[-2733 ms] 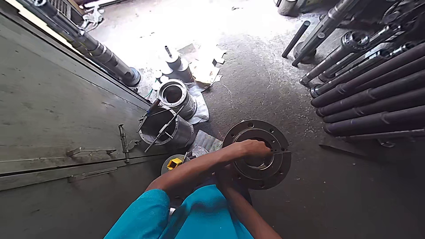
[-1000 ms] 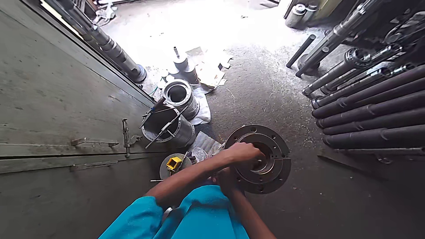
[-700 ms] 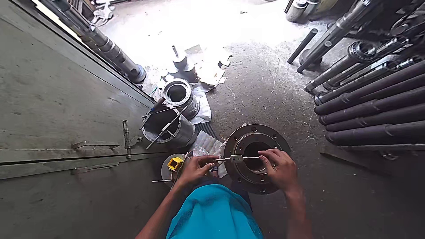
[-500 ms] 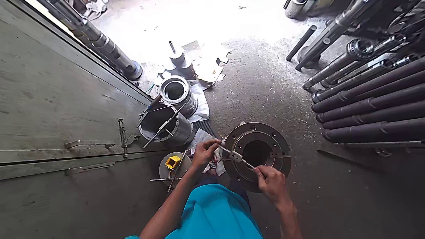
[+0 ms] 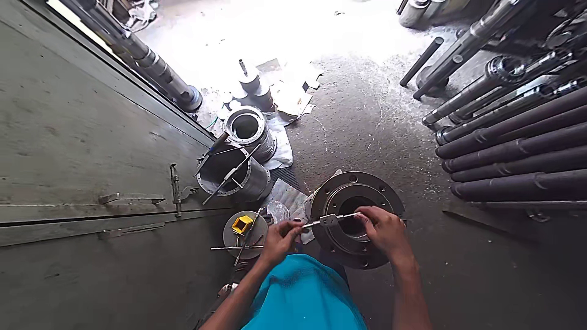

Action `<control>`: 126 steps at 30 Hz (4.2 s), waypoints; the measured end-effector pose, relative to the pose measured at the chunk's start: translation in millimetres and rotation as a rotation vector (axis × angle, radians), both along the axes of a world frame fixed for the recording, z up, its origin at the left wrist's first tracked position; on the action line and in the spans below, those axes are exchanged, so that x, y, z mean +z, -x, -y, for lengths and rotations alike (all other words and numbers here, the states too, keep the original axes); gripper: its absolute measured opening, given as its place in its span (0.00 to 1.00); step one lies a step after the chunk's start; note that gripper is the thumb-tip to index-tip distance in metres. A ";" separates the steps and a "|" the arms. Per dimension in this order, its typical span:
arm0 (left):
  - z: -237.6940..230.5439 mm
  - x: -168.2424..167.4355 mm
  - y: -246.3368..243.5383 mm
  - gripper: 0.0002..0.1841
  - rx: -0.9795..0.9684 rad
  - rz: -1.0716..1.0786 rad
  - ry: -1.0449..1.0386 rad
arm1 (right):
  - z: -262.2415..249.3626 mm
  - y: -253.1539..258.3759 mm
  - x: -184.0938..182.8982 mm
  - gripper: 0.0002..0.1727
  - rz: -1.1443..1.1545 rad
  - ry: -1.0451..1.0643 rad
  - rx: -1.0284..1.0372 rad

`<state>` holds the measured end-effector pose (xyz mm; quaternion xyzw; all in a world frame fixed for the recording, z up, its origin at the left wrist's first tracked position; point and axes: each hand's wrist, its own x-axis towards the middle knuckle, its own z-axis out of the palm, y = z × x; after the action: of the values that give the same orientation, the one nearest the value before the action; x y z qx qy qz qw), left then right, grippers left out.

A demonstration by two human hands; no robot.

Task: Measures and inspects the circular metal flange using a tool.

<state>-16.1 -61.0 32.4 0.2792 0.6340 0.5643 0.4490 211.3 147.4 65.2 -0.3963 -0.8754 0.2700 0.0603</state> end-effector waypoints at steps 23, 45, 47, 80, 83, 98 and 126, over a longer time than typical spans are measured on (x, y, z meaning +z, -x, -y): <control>-89.4 28.7 52.9 0.16 -0.712 -0.578 -0.022 | 66.1 24.5 4.9 0.13 -0.462 0.098 -0.064; -105.7 -7.3 58.1 0.13 -0.456 -0.724 -0.137 | 107.5 -1.7 12.6 0.22 0.178 -0.100 -0.117; -77.2 -7.2 51.0 0.12 -0.375 -0.781 -0.126 | 77.5 -10.2 17.8 0.18 0.183 -0.048 -0.093; 6.4 4.9 28.1 0.23 -0.400 -0.071 0.055 | 5.7 11.8 3.5 0.17 -0.251 -0.174 0.027; 21.6 5.8 -11.5 0.19 -0.091 0.070 -0.005 | -18.0 8.3 -12.1 0.20 -0.098 -0.111 0.122; -89.5 -17.1 59.5 0.11 -0.309 0.168 -0.139 | 93.6 -4.9 2.4 0.22 0.034 -0.118 -0.154; -193.9 23.0 -9.6 0.15 -0.997 -0.457 -0.110 | 108.7 73.9 -8.3 0.17 -0.447 1.259 -0.263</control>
<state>-6.5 132.8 55.3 0.6842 0.4760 0.2406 0.4974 137.5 38.6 56.8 -0.3938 -0.4623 0.7939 0.0301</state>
